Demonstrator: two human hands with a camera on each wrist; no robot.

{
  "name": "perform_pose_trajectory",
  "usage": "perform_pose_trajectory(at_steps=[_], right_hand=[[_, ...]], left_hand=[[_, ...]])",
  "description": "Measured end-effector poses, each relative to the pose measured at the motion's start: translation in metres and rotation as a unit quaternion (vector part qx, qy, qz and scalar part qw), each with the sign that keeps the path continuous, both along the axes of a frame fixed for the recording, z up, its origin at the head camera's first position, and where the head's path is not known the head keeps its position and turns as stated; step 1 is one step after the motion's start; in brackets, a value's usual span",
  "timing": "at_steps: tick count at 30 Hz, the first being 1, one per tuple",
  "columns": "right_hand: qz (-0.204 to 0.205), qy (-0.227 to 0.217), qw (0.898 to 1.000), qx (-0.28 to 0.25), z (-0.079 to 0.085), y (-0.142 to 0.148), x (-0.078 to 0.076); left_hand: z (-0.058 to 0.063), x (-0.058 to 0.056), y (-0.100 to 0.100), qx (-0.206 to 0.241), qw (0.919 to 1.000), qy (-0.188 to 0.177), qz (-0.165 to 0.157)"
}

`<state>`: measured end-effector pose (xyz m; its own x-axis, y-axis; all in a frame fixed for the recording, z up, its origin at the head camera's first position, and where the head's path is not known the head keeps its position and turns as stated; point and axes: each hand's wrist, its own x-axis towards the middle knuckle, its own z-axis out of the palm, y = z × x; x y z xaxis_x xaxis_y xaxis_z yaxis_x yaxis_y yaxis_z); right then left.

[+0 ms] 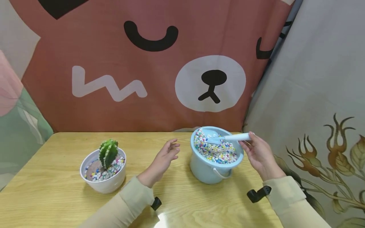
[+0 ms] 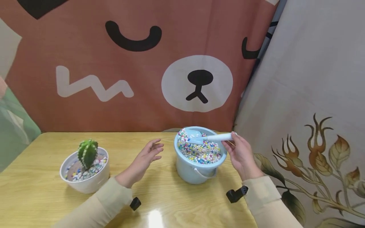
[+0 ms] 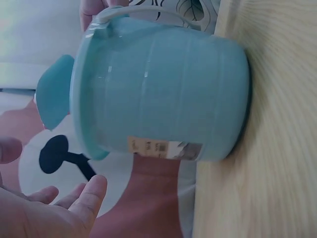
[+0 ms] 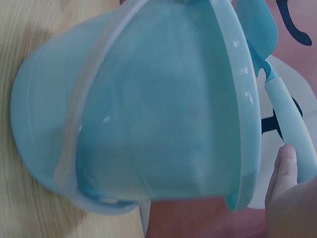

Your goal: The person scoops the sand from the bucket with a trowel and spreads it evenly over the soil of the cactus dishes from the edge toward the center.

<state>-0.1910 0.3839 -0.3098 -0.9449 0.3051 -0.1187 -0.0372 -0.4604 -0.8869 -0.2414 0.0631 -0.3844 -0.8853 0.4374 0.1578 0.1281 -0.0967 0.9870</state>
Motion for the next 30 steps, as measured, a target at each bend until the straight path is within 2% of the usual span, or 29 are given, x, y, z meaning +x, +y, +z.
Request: perform_pose_trajectory(at_steps=[7, 12, 18, 22, 25, 30], right_hand=[[0.018, -0.003, 1.0, -0.008, 0.004, -0.019, -0.01], [0.023, 0.001, 0.999, -0.04, 0.008, -0.031, -0.016], [0.028, 0.001, 0.998, -0.05, 0.008, -0.046, -0.025], [0.033, 0.001, 0.999, -0.031, 0.009, -0.057, -0.03], [0.039, -0.003, 0.999, -0.016, 0.01, -0.066, -0.033], [0.05, -0.01, 0.999, -0.013, 0.011, -0.078, -0.037]], left_hand=[[0.008, 0.007, -0.021, 0.012, 0.9999, 0.002, 0.01], [0.017, 0.015, -0.035, 0.021, 0.9996, 0.007, 0.019], [0.036, 0.029, -0.056, 0.003, 0.9979, 0.056, 0.033], [0.05, 0.038, -0.072, -0.011, 0.994, 0.097, 0.049], [0.061, 0.045, -0.085, -0.025, 0.9858, 0.15, 0.071], [0.076, 0.059, -0.103, -0.036, 0.962, 0.248, 0.109]])
